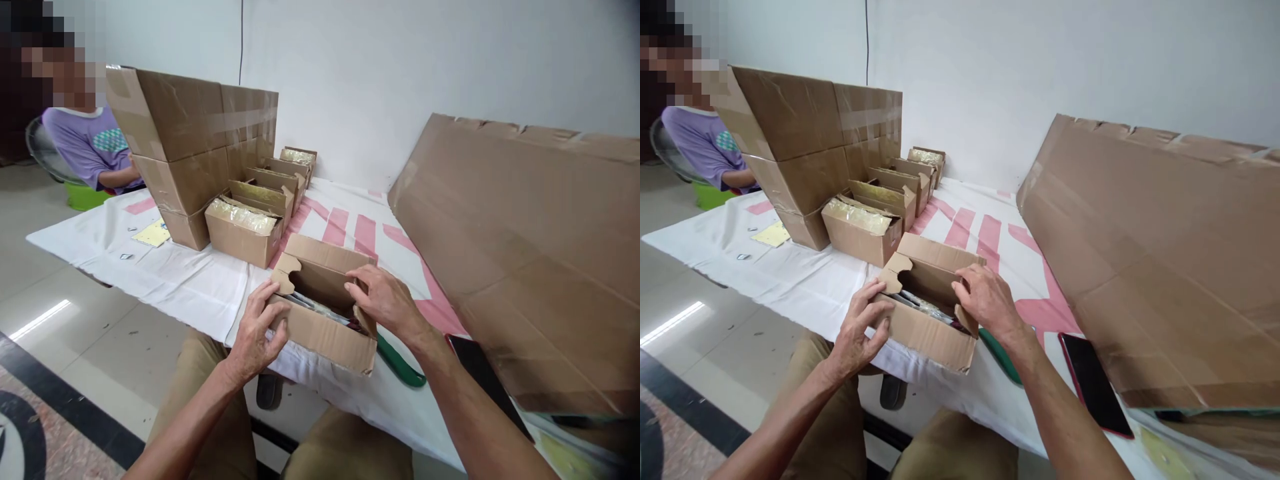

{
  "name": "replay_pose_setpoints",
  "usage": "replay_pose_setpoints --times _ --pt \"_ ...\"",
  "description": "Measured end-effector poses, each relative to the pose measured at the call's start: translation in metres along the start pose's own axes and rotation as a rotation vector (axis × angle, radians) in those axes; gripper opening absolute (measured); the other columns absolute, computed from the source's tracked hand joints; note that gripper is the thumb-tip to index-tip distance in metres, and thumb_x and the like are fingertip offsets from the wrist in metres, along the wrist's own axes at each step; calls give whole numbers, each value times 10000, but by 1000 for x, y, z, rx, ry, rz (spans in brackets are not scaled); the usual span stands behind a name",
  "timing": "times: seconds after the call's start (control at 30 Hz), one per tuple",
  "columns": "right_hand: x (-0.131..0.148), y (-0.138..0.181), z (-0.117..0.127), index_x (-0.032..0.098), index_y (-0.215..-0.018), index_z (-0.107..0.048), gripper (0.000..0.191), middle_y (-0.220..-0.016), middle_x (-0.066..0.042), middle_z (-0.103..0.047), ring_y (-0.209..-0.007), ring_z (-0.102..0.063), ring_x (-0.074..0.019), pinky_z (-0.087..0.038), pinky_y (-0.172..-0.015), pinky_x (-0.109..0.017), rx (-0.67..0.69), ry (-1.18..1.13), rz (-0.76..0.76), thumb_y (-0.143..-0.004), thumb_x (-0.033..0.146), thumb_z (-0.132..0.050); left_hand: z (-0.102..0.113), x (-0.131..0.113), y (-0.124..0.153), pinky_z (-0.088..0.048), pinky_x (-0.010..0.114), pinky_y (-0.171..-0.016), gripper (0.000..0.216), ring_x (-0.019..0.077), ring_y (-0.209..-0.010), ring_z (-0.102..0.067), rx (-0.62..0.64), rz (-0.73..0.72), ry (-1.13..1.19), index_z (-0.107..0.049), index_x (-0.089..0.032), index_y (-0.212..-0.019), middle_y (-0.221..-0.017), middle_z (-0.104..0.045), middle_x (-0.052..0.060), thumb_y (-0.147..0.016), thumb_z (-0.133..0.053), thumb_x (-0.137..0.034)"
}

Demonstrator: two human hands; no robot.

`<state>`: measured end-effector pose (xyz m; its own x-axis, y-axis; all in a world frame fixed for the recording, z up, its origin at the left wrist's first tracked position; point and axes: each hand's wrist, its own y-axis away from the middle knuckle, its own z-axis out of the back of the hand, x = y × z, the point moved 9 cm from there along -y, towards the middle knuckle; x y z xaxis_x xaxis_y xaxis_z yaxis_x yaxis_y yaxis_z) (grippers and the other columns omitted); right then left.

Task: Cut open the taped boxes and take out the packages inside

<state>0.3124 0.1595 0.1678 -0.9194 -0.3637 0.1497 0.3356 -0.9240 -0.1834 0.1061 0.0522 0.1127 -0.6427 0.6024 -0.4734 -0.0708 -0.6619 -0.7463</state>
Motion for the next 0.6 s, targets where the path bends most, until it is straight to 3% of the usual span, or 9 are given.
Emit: replay_pose_setpoints --times 0.13,0.23,0.4,0.5,0.6 --pt "-11 8 13 211 -974 -750 243 -1046 -65 -769 -960 -704 -244 -519 -843 -365 -112 -216 2 -878 290 -542 3 -1 10 -447 563 -1155 287 328 -1477 -412 -4 3 -24 -625 -206 -1141 -1450 -532 156 -901 -555 -64" --pt "-38 23 25 232 -929 -744 255 -969 -45 -780 -879 -716 -229 -539 -778 -348 -135 -378 -30 -880 363 -530 4 0 13 -446 569 -1151 285 333 -1474 -417 -2 17 -47 -627 -213 -1141 -1448 -541 151 -903 -565 -70" --pt "-85 52 25 252 -923 -761 263 -1017 -56 -795 -978 -732 -269 -554 -899 -419 -75 -333 -33 -853 369 -536 4 -2 13 -440 573 -1153 279 335 -1472 -418 -33 47 -52 -634 -209 -1139 -1462 -535 155 -905 -570 -70" --pt "-77 60 16 249 -935 -762 268 -1062 -67 -790 -1041 -718 -284 -542 -946 -461 -1 -199 67 -880 343 -517 5 -4 14 -439 579 -1154 273 333 -1463 -429 -58 66 -58 -638 -207 -1137 -1459 -533 157 -910 -571 -71" --pt "-47 58 14 225 -904 -747 259 -1025 -83 -786 -1009 -704 -295 -532 -910 -477 34 21 123 -925 276 -494 5 -6 15 -449 574 -1147 272 331 -1454 -438 -77 77 -74 -644 -206 -1136 -1459 -527 157 -913 -572 -69"
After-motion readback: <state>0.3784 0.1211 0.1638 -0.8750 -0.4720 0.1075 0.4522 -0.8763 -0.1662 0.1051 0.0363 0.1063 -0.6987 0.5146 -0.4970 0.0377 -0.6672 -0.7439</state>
